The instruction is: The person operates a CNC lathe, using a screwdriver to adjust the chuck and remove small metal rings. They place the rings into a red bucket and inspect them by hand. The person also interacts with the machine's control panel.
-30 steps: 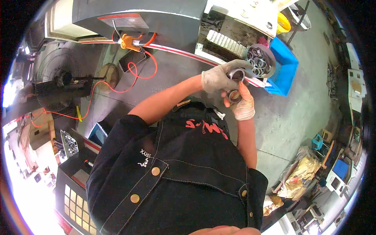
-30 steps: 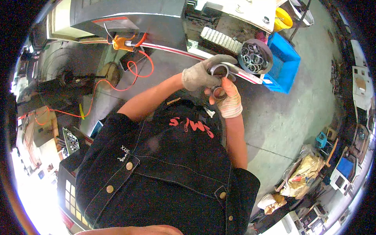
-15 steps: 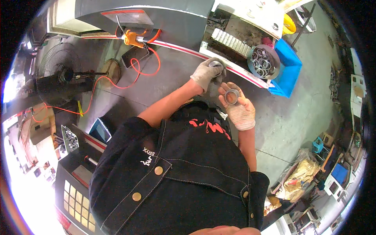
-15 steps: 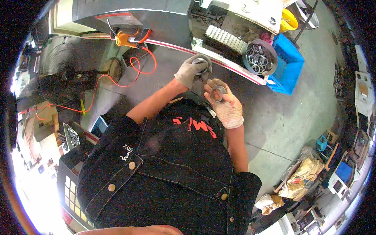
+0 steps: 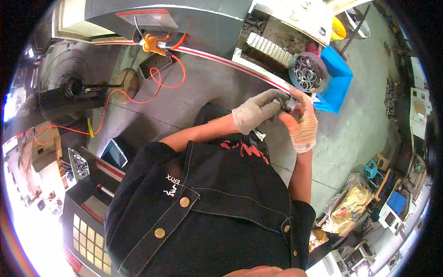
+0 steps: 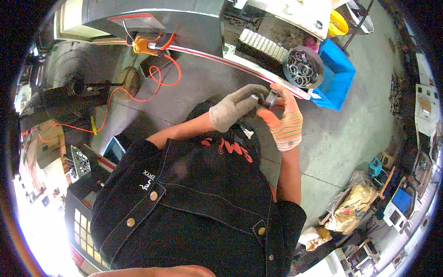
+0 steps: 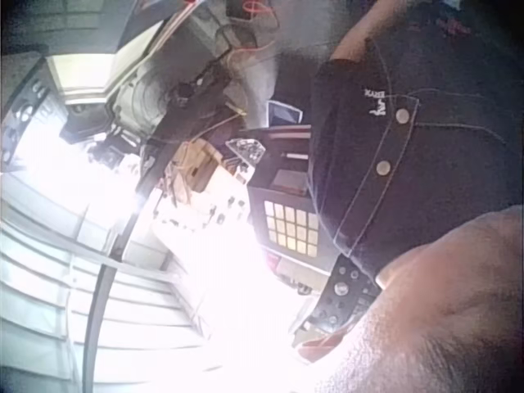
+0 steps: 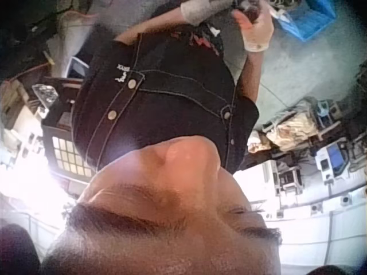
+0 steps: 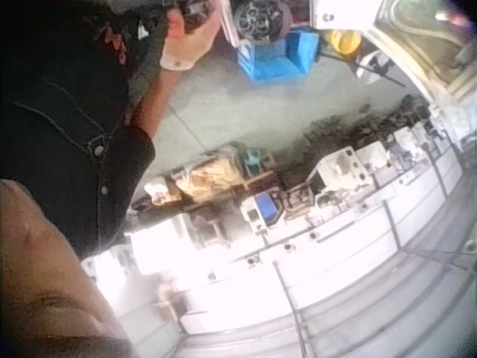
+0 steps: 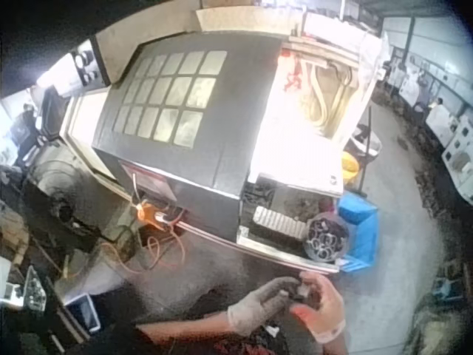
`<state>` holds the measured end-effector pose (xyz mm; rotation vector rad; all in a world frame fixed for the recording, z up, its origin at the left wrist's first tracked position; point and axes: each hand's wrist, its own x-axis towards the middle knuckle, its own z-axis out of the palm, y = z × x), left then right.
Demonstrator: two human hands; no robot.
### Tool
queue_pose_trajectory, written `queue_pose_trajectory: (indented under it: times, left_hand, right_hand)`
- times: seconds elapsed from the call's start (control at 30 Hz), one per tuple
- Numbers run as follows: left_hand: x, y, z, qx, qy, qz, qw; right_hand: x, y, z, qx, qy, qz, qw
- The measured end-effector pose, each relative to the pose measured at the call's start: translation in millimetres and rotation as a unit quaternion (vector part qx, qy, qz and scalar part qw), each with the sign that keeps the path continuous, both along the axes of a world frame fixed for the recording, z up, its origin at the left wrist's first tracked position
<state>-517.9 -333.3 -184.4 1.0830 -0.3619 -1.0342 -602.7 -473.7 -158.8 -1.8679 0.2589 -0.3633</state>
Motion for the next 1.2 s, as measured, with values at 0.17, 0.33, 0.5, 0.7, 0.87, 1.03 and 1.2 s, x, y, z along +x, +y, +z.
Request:
queue_pose_trajectory:
  times: [0.17, 0.33, 0.5, 0.7, 0.87, 1.03, 1.2]
  left_hand:
    - [-5, -9, -1, 0.078, -0.209, 0.111, 0.968]
    - [-9, -7, 6, 0.085, -0.201, 0.132, 0.967]
    - [7, -12, 21, 0.153, -0.097, 0.102, 0.978]
    - [20, -11, 5, 0.192, -0.152, 0.010, 0.970]
    - [18, -11, -3, 0.130, -0.130, -0.024, 0.983]
    - [1, -10, -4, 0.076, -0.016, 0.020, 0.997]
    - [6, 4, -31, -0.072, 0.034, -0.022, 0.997]
  right_hand:
    - [2, 3, 6, -0.115, 0.011, 0.057, 0.992]
    - [3, 9, 7, -0.158, 0.019, 0.065, 0.985]
    - [7, 18, 4, -0.143, 0.052, 0.049, 0.987]
    - [6, 25, -3, -0.146, 0.036, 0.001, 0.989]
    - [9, 3, -23, -0.274, -0.090, 0.014, 0.957]
    - [4, 5, -11, 0.068, -0.017, -0.020, 0.997]
    - [-3, -5, -9, 0.037, -0.013, -0.029, 0.999]
